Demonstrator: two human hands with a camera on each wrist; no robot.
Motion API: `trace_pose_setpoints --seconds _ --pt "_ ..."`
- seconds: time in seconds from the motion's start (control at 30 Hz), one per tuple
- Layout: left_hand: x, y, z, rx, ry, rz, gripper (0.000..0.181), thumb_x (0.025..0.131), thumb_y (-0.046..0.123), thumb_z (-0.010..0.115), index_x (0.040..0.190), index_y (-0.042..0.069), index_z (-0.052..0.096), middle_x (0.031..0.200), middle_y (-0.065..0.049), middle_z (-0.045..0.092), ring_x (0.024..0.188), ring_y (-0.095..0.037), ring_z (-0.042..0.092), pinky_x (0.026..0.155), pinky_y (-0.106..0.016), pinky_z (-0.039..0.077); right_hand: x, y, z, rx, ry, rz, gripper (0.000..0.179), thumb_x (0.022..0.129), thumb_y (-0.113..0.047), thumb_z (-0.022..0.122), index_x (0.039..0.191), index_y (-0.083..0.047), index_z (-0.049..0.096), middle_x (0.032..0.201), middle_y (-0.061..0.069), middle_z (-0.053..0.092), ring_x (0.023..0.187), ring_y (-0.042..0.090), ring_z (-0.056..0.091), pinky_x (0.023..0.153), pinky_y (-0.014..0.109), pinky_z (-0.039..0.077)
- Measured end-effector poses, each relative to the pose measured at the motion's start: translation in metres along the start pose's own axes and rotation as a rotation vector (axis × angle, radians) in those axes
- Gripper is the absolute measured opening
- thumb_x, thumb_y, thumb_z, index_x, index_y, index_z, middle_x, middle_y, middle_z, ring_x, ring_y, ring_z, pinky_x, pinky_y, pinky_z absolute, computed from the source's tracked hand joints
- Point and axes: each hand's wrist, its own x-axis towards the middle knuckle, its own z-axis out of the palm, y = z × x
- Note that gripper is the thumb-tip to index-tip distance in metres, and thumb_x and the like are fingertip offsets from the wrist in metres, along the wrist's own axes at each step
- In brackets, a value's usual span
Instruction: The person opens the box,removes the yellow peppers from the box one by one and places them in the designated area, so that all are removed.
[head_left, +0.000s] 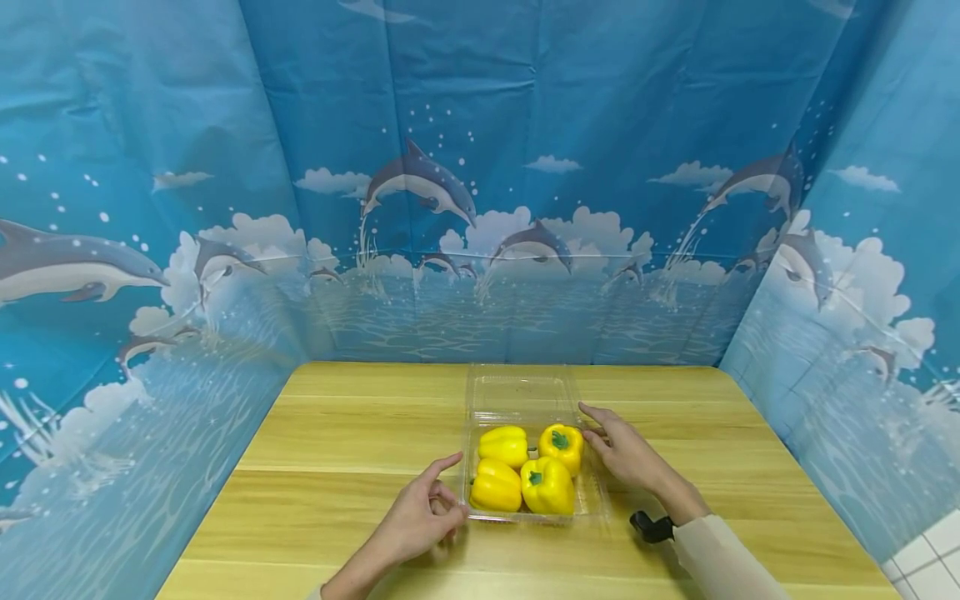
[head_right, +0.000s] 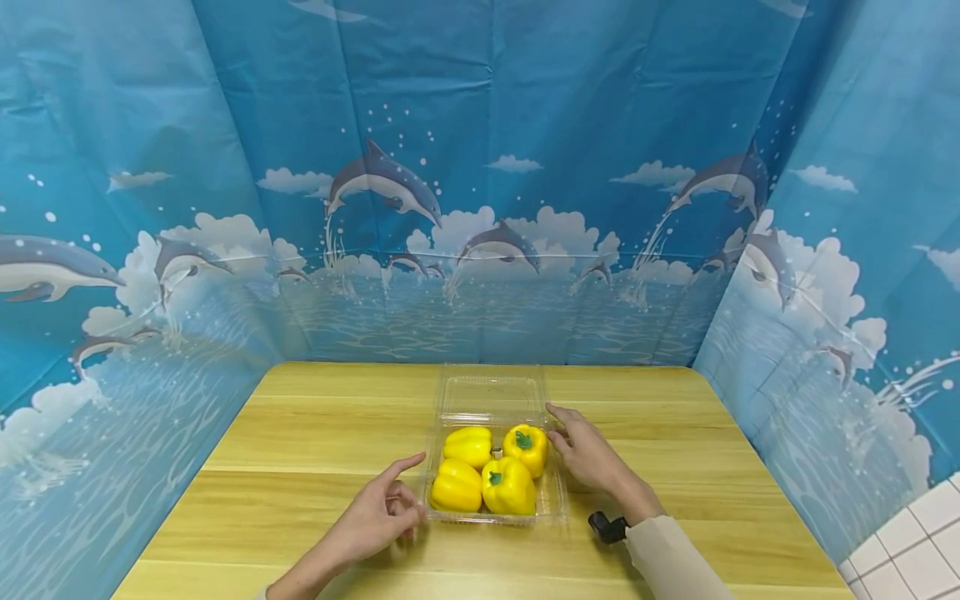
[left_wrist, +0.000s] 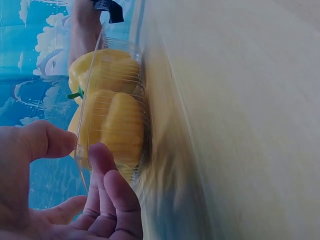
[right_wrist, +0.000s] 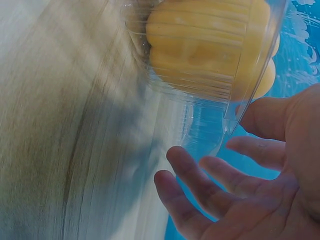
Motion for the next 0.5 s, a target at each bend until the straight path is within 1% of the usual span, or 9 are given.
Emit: trace_pose_setpoints --seconds 0.13,0.27,0.37,0.5 --pt "0.0002 -0.001 0.0004 0.063 0.007 0.028 0.088 0.101 0.01 0.081 0.179 0.005 0.041 0.121 -0.011 0.074 0.081 -0.015 0.077 0.066 -0.021 0.06 -0.0001 -0.0004 0.0 0.01 0.008 -0.017 0.057 0.124 -0.009 0.055 0.177 0.006 0.041 0.177 0.04 0.044 0.149 0.057 0.066 0.116 0.065 0.063" --pt "-0.0001 -0.0013 0.002 0.128 0.034 0.043 0.089 0.1 0.014 0.082 0.178 0.006 0.042 0.138 -0.017 0.071 0.09 -0.011 0.073 0.07 -0.021 0.06 0.0005 0.0003 0.0003 0.002 0.022 -0.036 0.054 0.123 -0.008 0.056 0.175 0.005 0.046 0.176 0.039 0.045 0.146 0.057 0.067 0.115 0.064 0.064" --pt "0.0005 0.0004 0.0037 0.154 0.065 0.042 0.092 0.096 0.014 0.081 0.179 0.008 0.042 0.151 -0.021 0.068 0.097 -0.012 0.071 0.075 -0.021 0.06 0.0011 0.0015 0.0004 -0.019 0.036 -0.05 0.052 0.123 -0.008 0.057 0.173 0.004 0.049 0.176 0.04 0.044 0.144 0.057 0.068 0.114 0.064 0.064" --pt "0.0022 0.003 0.0061 0.17 0.093 0.041 0.095 0.093 0.014 0.081 0.179 0.008 0.041 0.161 -0.024 0.063 0.109 -0.017 0.072 0.083 -0.022 0.061 0.0012 0.0023 0.0002 -0.047 0.052 -0.062 0.05 0.122 -0.008 0.058 0.171 0.003 0.053 0.177 0.041 0.042 0.151 0.061 0.061 0.114 0.065 0.064"
